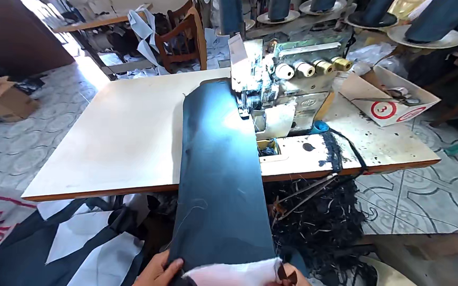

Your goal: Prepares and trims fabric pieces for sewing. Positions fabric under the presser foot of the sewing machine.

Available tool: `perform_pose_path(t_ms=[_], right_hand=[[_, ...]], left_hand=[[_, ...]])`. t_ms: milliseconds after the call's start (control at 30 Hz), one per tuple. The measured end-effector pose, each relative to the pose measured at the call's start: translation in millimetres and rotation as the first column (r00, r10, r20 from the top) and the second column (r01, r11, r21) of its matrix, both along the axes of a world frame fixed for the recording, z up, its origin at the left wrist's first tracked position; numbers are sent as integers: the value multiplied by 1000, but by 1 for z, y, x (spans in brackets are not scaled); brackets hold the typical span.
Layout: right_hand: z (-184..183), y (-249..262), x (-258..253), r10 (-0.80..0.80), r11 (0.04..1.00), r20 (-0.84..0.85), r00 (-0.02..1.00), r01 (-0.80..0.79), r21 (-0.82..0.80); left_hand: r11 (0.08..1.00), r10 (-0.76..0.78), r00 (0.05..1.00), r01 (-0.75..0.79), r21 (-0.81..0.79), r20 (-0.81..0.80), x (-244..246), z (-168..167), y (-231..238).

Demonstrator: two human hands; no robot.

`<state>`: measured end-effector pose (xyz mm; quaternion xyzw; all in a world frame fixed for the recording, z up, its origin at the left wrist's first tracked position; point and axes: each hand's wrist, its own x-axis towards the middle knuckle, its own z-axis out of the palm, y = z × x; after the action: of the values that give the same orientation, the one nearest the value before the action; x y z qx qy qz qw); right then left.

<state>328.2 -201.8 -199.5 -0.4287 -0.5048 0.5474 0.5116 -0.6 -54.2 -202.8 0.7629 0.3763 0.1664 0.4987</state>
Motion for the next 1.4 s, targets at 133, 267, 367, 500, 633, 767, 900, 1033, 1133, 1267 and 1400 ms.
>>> perform_pose_path(t_ms=[133,267,367,500,633,767,900,1033,1133,1267,1400], right_hand=[[14,27,3,-170,985,115,979,172,-4],[13,67,14,-255,966,168,952,257,10],[23,97,22,-258,964,144,955,264,-24],[33,131,28,-261,963,76,962,266,-52],[28,141,26,-254,967,-131,958,247,-69],[6,99,21,-180,983,18,983,181,-39],[-14,45,7,-177,977,155,972,192,-90],[7,36,6,-217,944,129,968,174,281],[41,49,0,-181,858,27,983,144,493],[20,69,-22,-130,906,-36,991,134,402],[-36,77,-33,-183,980,-71,981,176,-94]], left_hand=[[927,194,978,-157,339,-77,28,28,14],[867,316,947,-266,422,-53,46,55,40],[834,351,936,-299,463,-27,56,69,61],[812,413,910,-348,468,-40,70,94,86],[882,264,938,-141,449,-224,53,106,108],[983,96,758,29,180,-645,11,90,134],[991,86,672,16,131,-736,-28,49,144],[876,273,796,26,481,-541,-15,117,142],[481,421,901,-322,815,107,6,198,123],[375,327,911,-368,851,250,6,211,169],[565,508,759,64,823,-408,47,224,230]])
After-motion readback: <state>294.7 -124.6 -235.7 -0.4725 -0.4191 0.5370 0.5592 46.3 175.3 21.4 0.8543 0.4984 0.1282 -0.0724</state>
